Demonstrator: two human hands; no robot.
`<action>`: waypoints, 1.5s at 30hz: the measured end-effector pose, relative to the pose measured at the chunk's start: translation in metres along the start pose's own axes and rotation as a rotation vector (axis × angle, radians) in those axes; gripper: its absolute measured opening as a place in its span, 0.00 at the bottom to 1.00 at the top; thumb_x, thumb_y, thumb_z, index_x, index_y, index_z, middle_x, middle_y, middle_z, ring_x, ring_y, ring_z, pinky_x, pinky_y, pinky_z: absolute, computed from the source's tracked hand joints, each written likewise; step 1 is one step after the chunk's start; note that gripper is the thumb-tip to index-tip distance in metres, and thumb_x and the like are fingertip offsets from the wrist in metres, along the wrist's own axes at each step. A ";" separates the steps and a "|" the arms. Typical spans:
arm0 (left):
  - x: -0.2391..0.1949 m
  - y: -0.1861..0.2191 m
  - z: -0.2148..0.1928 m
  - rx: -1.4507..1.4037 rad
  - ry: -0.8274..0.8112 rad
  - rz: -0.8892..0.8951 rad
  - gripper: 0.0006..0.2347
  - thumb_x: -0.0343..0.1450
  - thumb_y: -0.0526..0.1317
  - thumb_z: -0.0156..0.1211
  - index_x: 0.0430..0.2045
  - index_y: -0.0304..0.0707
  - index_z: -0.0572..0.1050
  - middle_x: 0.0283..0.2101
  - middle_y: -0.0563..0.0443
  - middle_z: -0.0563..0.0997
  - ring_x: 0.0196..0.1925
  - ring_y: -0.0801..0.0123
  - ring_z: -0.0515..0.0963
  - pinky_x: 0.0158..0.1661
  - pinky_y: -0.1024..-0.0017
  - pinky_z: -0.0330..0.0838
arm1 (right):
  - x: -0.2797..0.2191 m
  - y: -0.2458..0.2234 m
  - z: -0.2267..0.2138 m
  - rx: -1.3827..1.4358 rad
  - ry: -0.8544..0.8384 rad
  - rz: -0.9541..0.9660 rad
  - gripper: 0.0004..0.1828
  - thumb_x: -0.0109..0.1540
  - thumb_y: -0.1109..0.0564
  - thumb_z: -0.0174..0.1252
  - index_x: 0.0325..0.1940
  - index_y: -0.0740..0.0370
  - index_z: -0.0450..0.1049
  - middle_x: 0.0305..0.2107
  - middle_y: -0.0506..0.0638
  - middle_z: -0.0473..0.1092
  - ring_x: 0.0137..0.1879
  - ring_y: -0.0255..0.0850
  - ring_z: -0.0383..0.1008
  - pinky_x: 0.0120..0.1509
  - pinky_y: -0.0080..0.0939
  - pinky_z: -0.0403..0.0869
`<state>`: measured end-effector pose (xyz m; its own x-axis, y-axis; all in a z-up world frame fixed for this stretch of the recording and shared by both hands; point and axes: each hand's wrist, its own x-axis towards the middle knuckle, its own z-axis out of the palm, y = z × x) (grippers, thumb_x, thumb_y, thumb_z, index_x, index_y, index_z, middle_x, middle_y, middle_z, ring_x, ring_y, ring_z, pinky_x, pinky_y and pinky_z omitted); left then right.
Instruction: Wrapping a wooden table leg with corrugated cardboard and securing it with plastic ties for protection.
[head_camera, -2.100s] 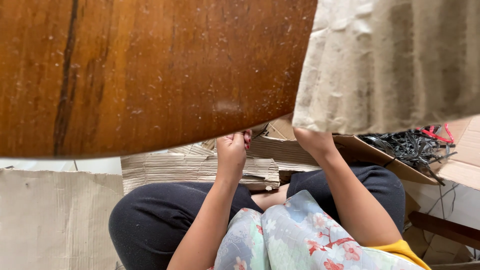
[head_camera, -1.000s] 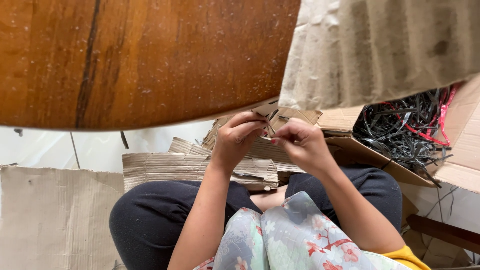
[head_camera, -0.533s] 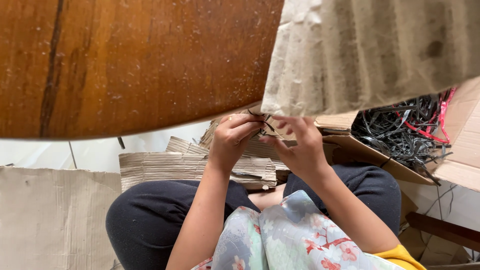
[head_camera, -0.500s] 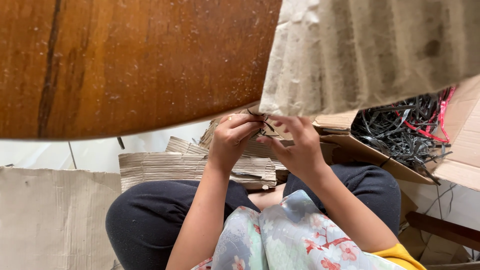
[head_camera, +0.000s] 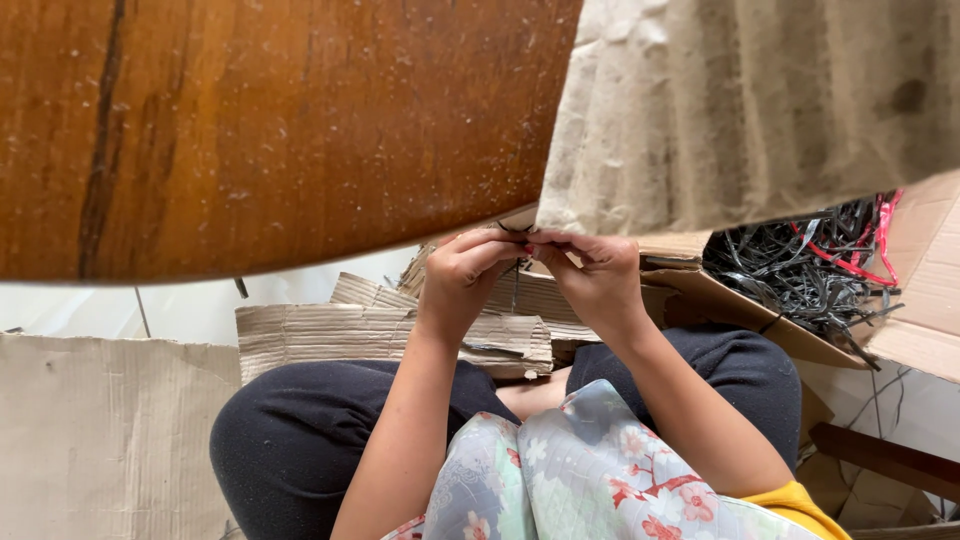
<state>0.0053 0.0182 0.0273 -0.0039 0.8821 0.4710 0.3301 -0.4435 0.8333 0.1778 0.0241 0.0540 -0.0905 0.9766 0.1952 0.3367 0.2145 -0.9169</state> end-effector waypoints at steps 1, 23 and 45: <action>0.000 0.002 0.001 0.000 -0.001 0.000 0.05 0.71 0.32 0.66 0.26 0.48 0.83 0.32 0.58 0.85 0.38 0.61 0.85 0.45 0.67 0.79 | 0.000 0.003 -0.001 0.000 0.000 0.001 0.07 0.57 0.68 0.70 0.36 0.61 0.84 0.23 0.51 0.79 0.35 0.31 0.81 0.46 0.34 0.78; -0.017 -0.032 -0.043 -0.046 0.329 -0.390 0.06 0.66 0.26 0.68 0.18 0.33 0.80 0.16 0.46 0.80 0.19 0.68 0.79 0.28 0.68 0.75 | 0.009 -0.010 0.072 -0.413 0.006 -0.723 0.14 0.63 0.71 0.54 0.43 0.61 0.84 0.33 0.55 0.70 0.28 0.49 0.68 0.33 0.49 0.71; -0.030 -0.028 -0.016 0.326 0.238 -0.369 0.17 0.60 0.35 0.75 0.33 0.32 0.68 0.26 0.40 0.80 0.28 0.48 0.84 0.25 0.56 0.79 | 0.012 0.017 0.062 -0.500 0.051 -0.706 0.07 0.60 0.71 0.63 0.38 0.64 0.82 0.34 0.55 0.74 0.35 0.54 0.77 0.40 0.51 0.77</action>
<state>-0.0192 0.0022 -0.0056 -0.3762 0.8927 0.2481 0.5419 -0.0052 0.8404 0.1240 0.0387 0.0188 -0.3954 0.6091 0.6875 0.5915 0.7415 -0.3168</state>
